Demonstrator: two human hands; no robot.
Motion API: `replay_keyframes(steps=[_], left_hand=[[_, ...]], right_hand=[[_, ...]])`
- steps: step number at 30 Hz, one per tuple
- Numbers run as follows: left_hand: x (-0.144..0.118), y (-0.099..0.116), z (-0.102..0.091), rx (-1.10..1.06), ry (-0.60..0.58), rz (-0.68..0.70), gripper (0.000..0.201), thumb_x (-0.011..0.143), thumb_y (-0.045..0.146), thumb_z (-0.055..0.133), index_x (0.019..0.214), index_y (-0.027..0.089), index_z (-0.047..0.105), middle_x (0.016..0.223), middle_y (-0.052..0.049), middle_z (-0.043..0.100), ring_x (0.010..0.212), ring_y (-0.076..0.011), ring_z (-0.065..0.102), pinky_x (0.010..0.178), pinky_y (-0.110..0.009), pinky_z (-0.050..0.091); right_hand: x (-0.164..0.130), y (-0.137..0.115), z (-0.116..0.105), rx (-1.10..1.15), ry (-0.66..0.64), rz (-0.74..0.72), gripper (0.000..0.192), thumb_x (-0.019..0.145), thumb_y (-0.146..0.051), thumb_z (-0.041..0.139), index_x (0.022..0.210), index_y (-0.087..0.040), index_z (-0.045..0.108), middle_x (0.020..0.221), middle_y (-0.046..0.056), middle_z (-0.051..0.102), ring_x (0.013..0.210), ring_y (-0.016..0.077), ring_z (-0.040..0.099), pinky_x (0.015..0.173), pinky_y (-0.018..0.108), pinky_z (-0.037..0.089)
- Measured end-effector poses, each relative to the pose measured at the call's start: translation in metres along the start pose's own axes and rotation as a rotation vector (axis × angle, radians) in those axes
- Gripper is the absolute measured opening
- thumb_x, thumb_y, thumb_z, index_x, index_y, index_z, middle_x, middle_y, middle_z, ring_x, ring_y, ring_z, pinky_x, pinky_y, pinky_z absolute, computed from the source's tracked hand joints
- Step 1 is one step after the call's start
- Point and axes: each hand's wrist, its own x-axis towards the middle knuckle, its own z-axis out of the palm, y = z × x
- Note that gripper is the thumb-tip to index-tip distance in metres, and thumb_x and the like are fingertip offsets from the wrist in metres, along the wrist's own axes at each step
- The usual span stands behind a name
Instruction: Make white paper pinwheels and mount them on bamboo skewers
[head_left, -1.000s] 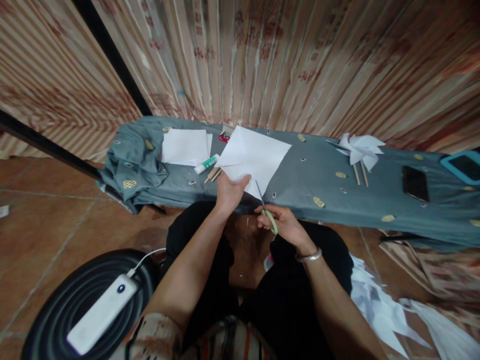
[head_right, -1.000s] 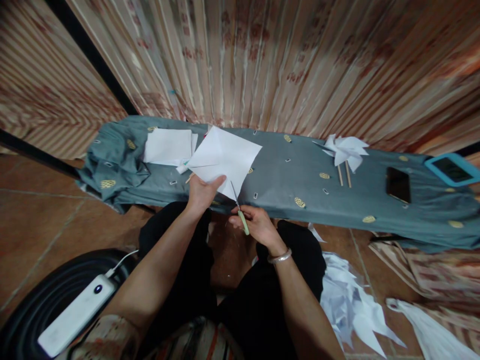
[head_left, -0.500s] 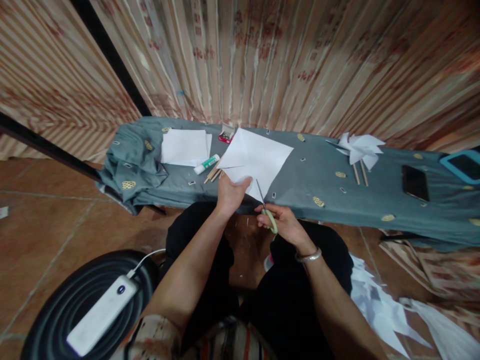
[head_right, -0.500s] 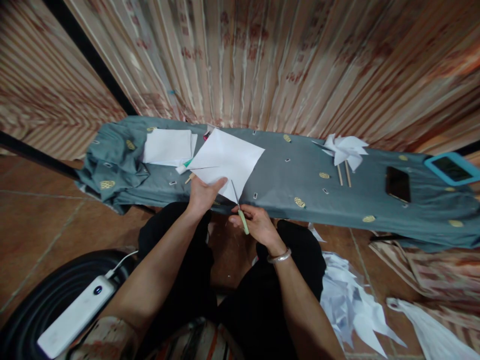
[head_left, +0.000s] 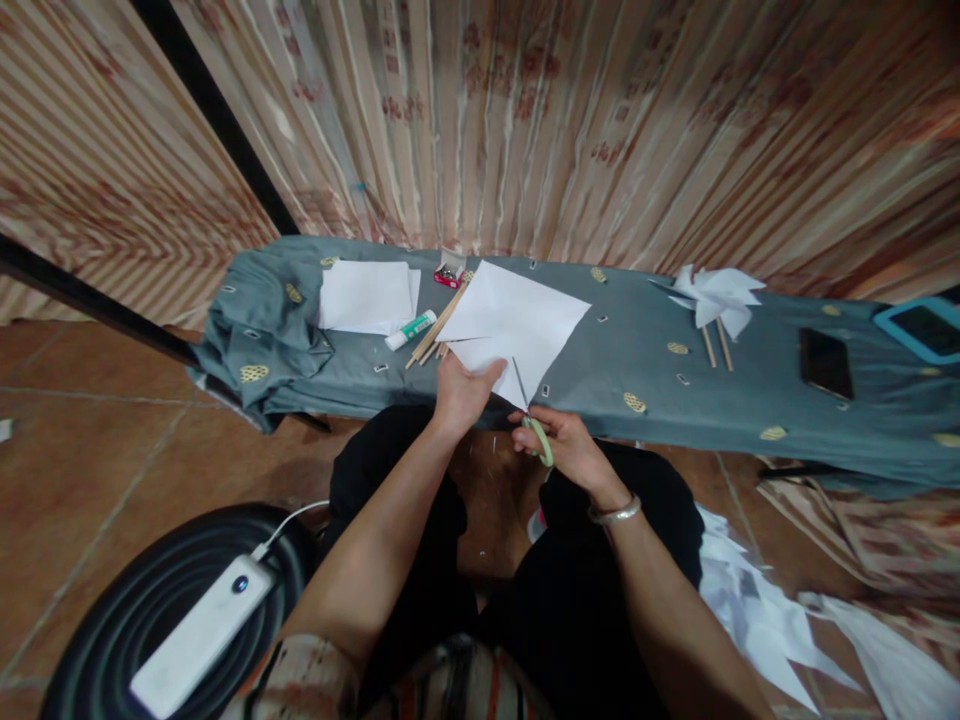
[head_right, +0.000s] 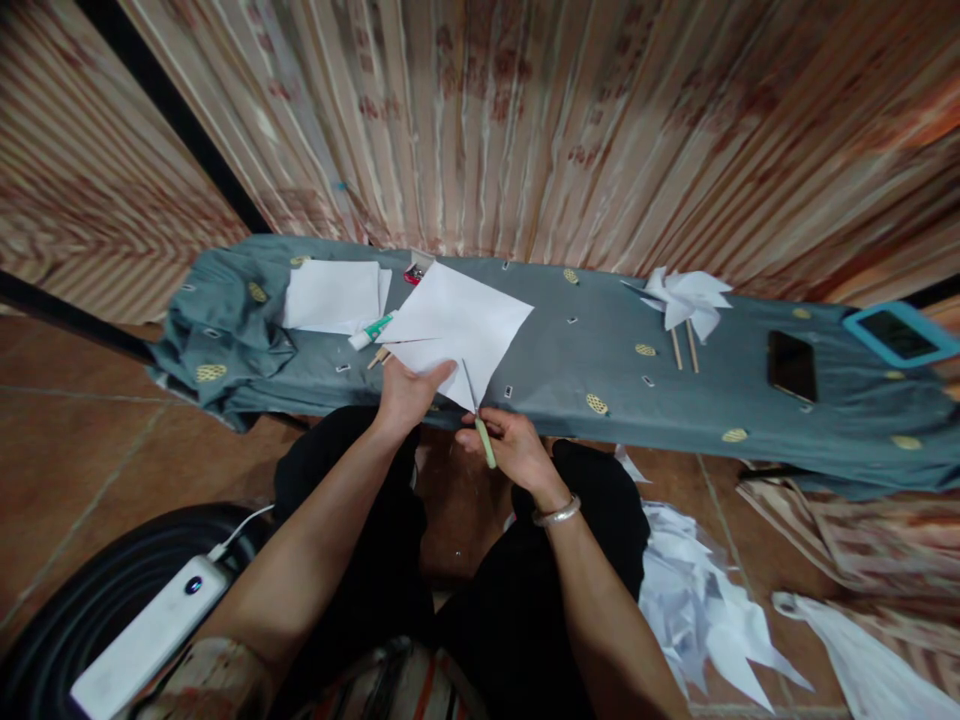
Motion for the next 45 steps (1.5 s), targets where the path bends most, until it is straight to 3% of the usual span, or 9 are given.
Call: replay_keyframes(steps=[14,21,29,45], left_hand=[[-0.006,-0.001,0.001,0.001,-0.061,0.016,0.019,0.068,0.019,0.072,0.086,0.013,0.072,0.089,-0.008,0.076,0.085,-0.0230,0.071,0.084,-0.035,0.057],[-0.005,-0.005,0.002,0.002,-0.048,0.022,0.022,0.067,0.017,0.073,0.089,0.013,0.072,0.094,-0.009,0.076,0.087,-0.0229,0.071,0.086,-0.035,0.057],[-0.010,-0.005,0.003,0.005,-0.102,0.006,0.020,0.066,0.020,0.073,0.085,0.012,0.071,0.084,-0.007,0.077,0.076,-0.0215,0.071,0.076,-0.033,0.057],[-0.011,0.004,0.002,0.006,-0.081,-0.014,0.020,0.065,0.018,0.072,0.084,0.012,0.072,0.085,-0.007,0.077,0.078,-0.0218,0.071,0.077,-0.033,0.057]], right_hand=[[0.001,0.003,-0.001,-0.034,0.013,-0.063,0.048,0.064,-0.055,0.081,0.089,-0.015,0.071,0.063,0.001,0.067,0.057,0.0116,0.057,0.052,0.023,0.043],[0.002,0.003,-0.001,-0.012,0.019,-0.058,0.048,0.060,-0.059,0.082,0.078,-0.016,0.068,0.060,-0.001,0.065,0.054,0.0110,0.056,0.050,0.023,0.042],[0.002,0.002,-0.003,-0.102,0.025,-0.087,0.046,0.066,-0.060,0.076,0.071,-0.015,0.068,0.063,0.003,0.069,0.056,0.0122,0.055,0.051,0.023,0.039],[0.001,0.004,-0.003,-0.105,0.004,-0.103,0.047,0.069,-0.061,0.074,0.081,-0.016,0.071,0.062,0.002,0.067,0.055,0.0125,0.056,0.052,0.024,0.042]])
